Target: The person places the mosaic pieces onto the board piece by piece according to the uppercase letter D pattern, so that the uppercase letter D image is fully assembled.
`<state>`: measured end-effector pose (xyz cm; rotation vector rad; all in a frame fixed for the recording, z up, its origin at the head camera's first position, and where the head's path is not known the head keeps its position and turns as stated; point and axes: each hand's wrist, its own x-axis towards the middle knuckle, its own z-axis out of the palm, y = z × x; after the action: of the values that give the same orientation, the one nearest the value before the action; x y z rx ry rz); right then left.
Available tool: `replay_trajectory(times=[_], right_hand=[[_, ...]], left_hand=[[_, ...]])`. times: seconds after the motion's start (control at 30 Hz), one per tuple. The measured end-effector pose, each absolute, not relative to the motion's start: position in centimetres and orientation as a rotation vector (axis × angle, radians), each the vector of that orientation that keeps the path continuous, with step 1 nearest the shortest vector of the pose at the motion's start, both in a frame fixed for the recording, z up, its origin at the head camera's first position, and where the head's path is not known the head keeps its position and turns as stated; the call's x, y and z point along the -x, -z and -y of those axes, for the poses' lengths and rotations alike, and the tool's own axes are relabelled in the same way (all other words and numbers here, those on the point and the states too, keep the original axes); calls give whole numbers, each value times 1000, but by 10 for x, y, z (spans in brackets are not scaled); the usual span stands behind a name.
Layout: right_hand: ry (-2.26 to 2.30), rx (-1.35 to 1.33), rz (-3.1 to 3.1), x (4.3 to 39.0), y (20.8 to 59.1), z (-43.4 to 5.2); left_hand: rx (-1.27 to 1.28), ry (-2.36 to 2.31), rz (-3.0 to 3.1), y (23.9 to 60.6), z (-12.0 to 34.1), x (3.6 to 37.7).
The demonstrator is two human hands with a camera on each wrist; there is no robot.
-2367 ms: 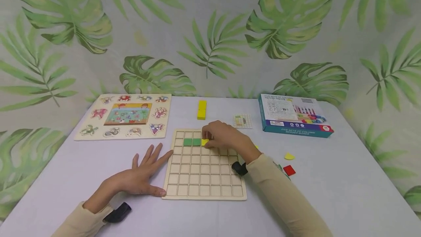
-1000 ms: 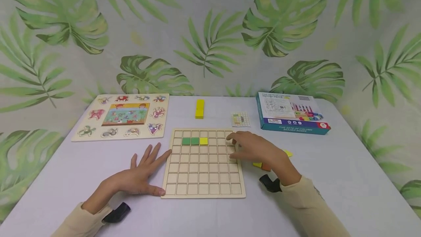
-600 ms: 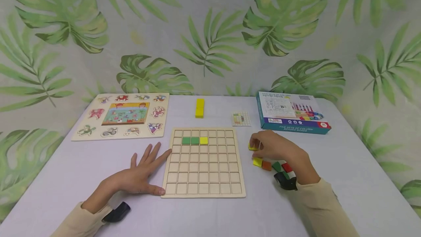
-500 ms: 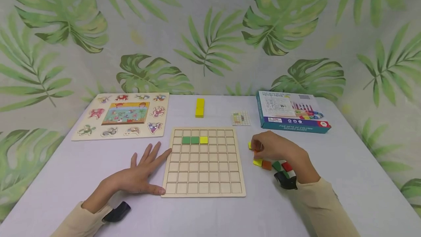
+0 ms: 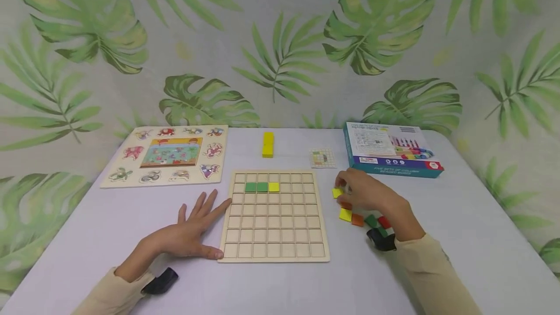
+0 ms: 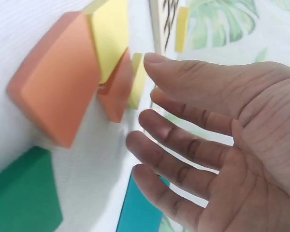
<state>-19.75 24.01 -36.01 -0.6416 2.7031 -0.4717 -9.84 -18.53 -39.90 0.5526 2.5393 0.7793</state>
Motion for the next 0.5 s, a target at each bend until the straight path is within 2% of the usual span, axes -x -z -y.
replay_trajectory(times=[0.5], right_hand=[[392, 651, -2731, 199, 368, -234]], left_hand=[[-558, -747, -2549, 397, 183, 97]])
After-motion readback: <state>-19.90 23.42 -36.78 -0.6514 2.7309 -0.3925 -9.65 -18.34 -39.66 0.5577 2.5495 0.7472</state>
